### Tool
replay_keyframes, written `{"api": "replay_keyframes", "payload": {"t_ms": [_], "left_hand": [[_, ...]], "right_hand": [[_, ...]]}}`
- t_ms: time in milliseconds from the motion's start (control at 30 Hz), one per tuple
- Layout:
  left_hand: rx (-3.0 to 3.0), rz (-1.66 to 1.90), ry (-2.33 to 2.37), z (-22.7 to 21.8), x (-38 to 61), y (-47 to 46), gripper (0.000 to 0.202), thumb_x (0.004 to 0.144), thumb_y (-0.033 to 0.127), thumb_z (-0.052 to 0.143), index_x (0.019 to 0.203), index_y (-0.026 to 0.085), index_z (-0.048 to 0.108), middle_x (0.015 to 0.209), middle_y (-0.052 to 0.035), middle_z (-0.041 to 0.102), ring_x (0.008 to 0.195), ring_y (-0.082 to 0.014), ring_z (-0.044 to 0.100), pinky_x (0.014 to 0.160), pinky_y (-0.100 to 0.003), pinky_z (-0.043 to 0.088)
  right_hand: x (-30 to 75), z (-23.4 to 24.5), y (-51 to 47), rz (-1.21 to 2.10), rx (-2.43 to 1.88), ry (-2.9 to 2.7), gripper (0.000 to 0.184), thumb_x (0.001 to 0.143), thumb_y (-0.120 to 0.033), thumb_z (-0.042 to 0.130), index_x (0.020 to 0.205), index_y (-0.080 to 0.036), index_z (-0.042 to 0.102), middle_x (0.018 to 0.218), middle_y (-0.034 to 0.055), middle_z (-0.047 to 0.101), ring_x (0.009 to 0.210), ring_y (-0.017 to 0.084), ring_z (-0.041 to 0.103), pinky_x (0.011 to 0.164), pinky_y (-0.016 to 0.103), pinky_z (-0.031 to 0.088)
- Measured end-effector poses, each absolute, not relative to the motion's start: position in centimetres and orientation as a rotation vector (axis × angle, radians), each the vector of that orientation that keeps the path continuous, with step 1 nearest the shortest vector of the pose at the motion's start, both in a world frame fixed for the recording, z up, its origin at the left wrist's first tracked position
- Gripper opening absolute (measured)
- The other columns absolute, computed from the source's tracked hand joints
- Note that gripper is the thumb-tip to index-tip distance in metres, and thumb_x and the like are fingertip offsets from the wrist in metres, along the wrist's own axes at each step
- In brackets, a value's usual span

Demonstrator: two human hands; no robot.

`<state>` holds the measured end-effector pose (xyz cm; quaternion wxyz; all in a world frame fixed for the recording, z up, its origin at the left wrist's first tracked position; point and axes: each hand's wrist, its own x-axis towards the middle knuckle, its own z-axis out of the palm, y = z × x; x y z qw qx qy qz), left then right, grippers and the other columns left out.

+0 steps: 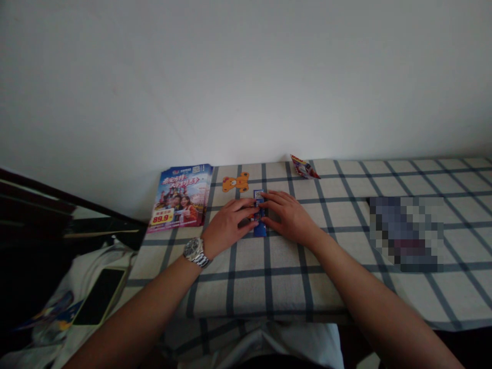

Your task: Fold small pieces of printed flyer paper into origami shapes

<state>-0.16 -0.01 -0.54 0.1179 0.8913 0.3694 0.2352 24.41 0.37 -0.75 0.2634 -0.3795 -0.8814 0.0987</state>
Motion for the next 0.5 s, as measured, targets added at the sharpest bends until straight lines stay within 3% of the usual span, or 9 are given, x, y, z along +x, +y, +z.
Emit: {"api": "replay_keyframes", "payload": {"t_ms": [500], "left_hand": [[2.651,0.635,1.087,-0.13,-0.03,0.06,0.031,0.1,0.032,0.063,0.129,0.021,0.067,0.149,-0.0094,0.059,0.128,-0.0258,0.059,0.111,-0.047,0.048]], "right_hand": [[24.53,-0.97,0.43,0.251,-1.019,-2.391,0.034,0.097,-0.035,0.068,0.13,-0.025,0.065,0.151,0.01,0.059,0.14,0.032,0.054,0.117,0.056,0.046]]}}
